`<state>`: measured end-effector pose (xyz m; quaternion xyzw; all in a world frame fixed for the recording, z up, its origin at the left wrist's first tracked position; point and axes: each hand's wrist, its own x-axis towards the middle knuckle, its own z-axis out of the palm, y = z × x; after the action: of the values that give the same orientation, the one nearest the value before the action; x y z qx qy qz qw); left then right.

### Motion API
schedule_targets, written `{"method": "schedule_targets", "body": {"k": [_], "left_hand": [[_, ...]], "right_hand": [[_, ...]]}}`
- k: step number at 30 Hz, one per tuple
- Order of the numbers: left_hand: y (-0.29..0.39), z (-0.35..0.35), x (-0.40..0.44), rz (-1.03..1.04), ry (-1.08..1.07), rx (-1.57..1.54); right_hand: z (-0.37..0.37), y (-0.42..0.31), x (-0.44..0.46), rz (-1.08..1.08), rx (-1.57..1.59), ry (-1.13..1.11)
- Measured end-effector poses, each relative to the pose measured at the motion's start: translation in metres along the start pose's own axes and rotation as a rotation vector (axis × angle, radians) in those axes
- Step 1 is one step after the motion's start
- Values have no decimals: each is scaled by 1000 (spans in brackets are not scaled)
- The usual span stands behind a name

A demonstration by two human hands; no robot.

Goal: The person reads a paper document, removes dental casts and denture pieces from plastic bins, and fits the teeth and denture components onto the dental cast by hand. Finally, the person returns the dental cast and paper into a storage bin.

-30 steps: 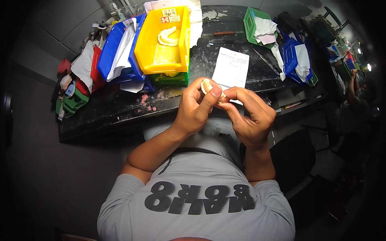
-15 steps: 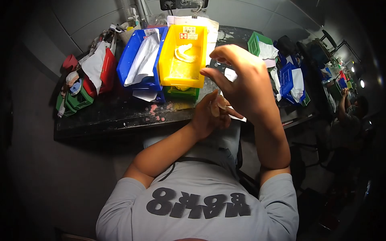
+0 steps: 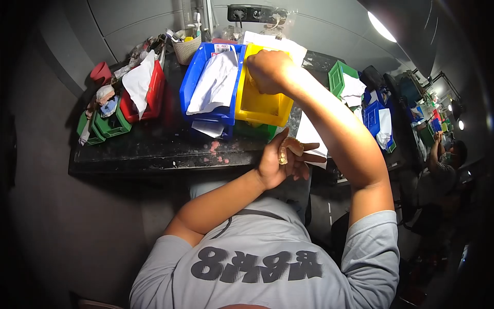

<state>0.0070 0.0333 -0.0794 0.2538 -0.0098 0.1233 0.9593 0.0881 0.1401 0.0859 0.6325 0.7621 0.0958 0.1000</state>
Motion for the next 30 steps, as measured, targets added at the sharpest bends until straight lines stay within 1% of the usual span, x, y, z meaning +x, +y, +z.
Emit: {"method": "schedule_targets", "body": {"k": [1,3,8,10,11,12,14,16,17,18,20,22,23,24,26,27,28,30], "left_hand": [[0,0,1,-7,2,0],[-1,-1,2,-2,7,8],[-1,-2,2,11,0,-12],[-2,-3,3,15,-24,-36],[-2,-3,3,9,-24,-32],[0,-1,2,15,-20,-28],[1,1,1,11,-17,-27],[1,1,2,11,-11,-59],[1,-1,3,11,-55,-73],[2,-4,5,29,-117,-36],[3,6,4,7,-56,-54],[-1,6,5,13,-49,-39],[-3,6,7,32,-42,-28],[-6,5,8,50,-35,-18],[-14,4,10,26,12,-6],[-17,3,12,24,46,-9],[-20,2,13,22,80,-10],[-26,4,15,27,86,-18]], "right_hand": [[-2,2,1,3,-4,1],[-8,6,0,12,41,-127],[-28,12,-21,75,158,-25],[-36,14,-39,124,281,144],[-31,19,-49,106,446,235],[-31,23,-61,112,448,238],[-30,29,-91,-133,571,655],[-21,36,-127,-178,792,735],[-15,35,-143,-222,957,788],[-4,39,-158,-224,1020,795],[36,30,-186,-21,1361,794],[59,22,-209,82,1264,620],[66,12,-216,97,1270,580],[76,3,-222,149,1401,542],[93,-6,-228,168,1456,520],[96,-12,-229,226,1573,505],[100,-14,-230,233,1582,510],[107,-18,-230,357,1644,480]]}}
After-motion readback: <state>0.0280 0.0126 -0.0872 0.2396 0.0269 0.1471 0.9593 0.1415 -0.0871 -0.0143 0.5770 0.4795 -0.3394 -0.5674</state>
